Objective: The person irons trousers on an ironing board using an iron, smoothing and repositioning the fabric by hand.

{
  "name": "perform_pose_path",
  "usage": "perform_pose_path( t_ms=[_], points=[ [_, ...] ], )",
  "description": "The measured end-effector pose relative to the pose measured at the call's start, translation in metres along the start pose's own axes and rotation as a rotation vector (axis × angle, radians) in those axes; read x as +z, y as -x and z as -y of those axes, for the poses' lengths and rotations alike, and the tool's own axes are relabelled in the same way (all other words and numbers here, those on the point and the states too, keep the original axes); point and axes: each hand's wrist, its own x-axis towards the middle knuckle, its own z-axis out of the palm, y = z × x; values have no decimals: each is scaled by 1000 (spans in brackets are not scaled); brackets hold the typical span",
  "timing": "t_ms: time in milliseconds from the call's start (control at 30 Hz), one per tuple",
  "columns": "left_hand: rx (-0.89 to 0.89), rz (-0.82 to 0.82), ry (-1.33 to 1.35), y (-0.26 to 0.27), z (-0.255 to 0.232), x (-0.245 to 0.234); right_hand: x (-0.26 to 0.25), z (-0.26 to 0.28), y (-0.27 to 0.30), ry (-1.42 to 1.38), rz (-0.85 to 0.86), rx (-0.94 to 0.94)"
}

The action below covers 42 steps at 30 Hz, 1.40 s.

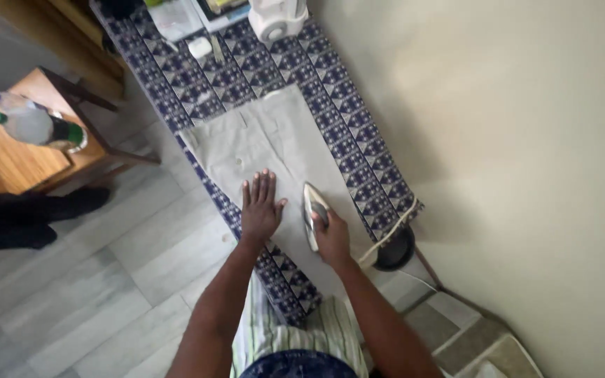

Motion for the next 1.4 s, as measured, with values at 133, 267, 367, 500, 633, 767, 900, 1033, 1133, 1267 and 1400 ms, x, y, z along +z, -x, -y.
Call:
perform_pose_path(
  t_ms=[133, 267, 367, 500, 633, 767, 900, 1033, 1133, 1267, 1400],
  points=[
    [-60, -15, 24, -33, 28, 7, 30, 15, -75, 219, -65, -172],
    [-40, -48, 48, -89, 54, 12, 35, 55, -141, 218, -13, -135],
    [99, -51, 143, -142, 71, 18, 24, 67, -149, 217, 114, -123],
    [228, 38, 246, -215, 83, 18, 13, 46, -124, 240, 199, -199],
    [303, 236, 150, -250, 101, 35, 20, 77, -128, 39, 119, 286],
    [272, 257, 66, -261, 111, 36, 56, 43, -186, 380, -245, -365],
    [290, 245, 69, -262, 111, 35, 48, 85, -213, 130, -11, 12],
    [262, 211, 115, -263, 112, 38, 34, 56, -202, 118, 93, 108],
    [234, 127, 244, -261, 111, 37, 33, 59, -202, 24, 1, 139],
    [260, 53, 269, -259, 109, 41, 39, 56, -243, 96, -109, 56],
    [258, 71, 293, -261, 115, 33, 49, 41, -254, 301, -209, -111]
  ],
)
